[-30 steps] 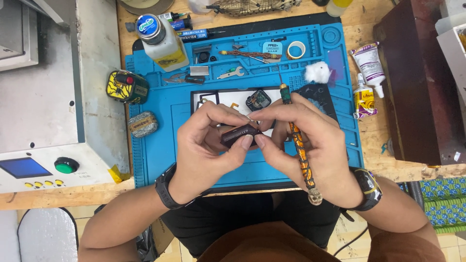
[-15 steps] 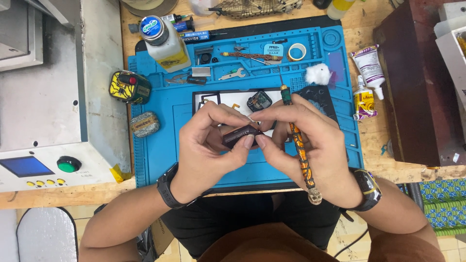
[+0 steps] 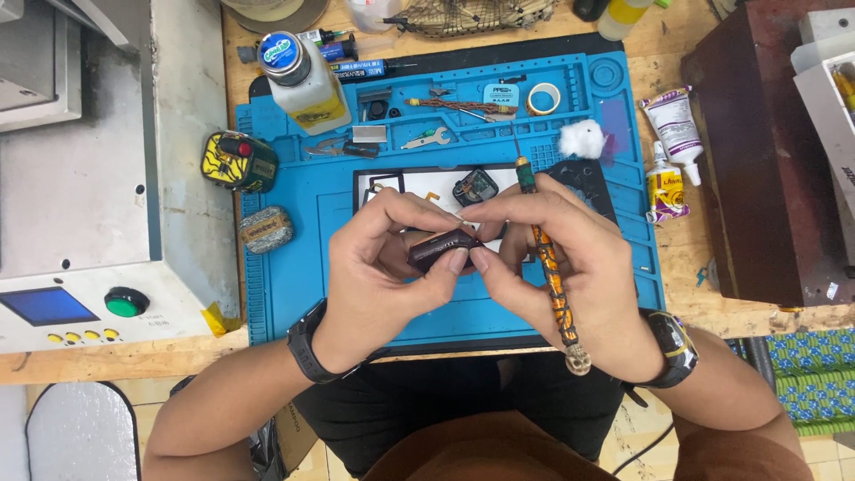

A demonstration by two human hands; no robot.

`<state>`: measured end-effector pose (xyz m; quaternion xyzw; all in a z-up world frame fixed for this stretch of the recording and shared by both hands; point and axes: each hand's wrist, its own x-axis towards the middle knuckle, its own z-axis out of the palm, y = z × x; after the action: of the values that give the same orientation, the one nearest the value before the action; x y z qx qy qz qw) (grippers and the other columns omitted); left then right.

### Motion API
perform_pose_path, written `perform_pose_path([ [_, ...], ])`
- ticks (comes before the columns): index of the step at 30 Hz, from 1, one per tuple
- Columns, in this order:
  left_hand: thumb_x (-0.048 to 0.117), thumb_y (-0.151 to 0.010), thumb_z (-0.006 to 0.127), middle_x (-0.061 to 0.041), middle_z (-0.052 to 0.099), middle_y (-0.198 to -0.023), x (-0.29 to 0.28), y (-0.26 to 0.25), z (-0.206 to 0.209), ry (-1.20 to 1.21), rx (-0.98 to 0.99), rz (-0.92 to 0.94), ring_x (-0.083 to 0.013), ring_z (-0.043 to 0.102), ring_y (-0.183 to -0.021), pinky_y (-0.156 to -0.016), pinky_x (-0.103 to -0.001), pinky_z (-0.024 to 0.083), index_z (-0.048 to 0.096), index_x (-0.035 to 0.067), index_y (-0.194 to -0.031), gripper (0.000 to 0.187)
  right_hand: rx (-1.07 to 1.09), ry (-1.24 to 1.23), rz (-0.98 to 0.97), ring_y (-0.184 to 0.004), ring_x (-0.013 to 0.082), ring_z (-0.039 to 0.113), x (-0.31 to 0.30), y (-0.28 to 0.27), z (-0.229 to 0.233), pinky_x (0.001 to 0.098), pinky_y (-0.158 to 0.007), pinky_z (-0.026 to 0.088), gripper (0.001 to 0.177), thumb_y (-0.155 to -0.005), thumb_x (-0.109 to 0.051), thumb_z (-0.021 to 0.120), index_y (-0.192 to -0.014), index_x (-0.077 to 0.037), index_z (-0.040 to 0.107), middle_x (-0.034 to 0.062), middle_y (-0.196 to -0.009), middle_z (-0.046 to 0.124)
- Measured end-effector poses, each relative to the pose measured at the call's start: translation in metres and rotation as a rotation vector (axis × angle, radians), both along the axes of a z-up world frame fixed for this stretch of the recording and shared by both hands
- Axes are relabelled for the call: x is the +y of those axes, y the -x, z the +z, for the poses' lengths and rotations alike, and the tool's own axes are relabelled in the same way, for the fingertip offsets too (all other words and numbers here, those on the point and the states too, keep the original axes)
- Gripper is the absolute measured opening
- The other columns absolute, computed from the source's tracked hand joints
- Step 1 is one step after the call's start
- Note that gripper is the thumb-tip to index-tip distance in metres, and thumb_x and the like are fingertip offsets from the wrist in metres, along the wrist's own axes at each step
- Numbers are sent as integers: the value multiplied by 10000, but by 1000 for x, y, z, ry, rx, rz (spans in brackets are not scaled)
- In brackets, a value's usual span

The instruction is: The person uses a small screwdriver to manipulate a dark rectangular electronic component on a blue work mat. They repeatedly pry and adjust the component, occasionally pausing to hold it or rest their hand on their arm.

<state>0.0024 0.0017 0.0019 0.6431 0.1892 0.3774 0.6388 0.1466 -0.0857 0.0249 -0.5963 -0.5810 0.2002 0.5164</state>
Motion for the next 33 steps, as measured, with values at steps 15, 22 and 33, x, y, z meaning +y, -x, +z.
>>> perform_pose_path([
  [15, 63, -820, 690, -99, 609, -930, 1, 4, -6, -82, -93, -61, -174, 638, -827, -705, -233, 577, 559, 62, -975, 203, 42, -82, 71, -522, 83, 555, -5, -1, 2, 178, -596, 501, 221, -827, -16, 674, -1035, -38, 604, 116, -922, 584],
  [22, 57, -823, 683, -113, 604, -932, 1, 4, -5, -102, -97, -71, -197, 655, -840, -742, -260, 616, 549, 62, -974, 202, 46, -100, 80, -519, 86, 558, -6, -1, 0, 178, -596, 504, 235, -819, -4, 682, -1039, -25, 599, 119, -925, 582],
  [33, 57, -821, 684, -80, 609, -900, 1, 4, -3, -137, -86, -32, -149, 623, -790, -677, -215, 549, 555, 80, -969, 198, 43, -95, 93, -549, 98, 559, -4, -1, 1, 184, -603, 521, 217, -835, -3, 662, -1040, -36, 600, 122, -932, 577],
])
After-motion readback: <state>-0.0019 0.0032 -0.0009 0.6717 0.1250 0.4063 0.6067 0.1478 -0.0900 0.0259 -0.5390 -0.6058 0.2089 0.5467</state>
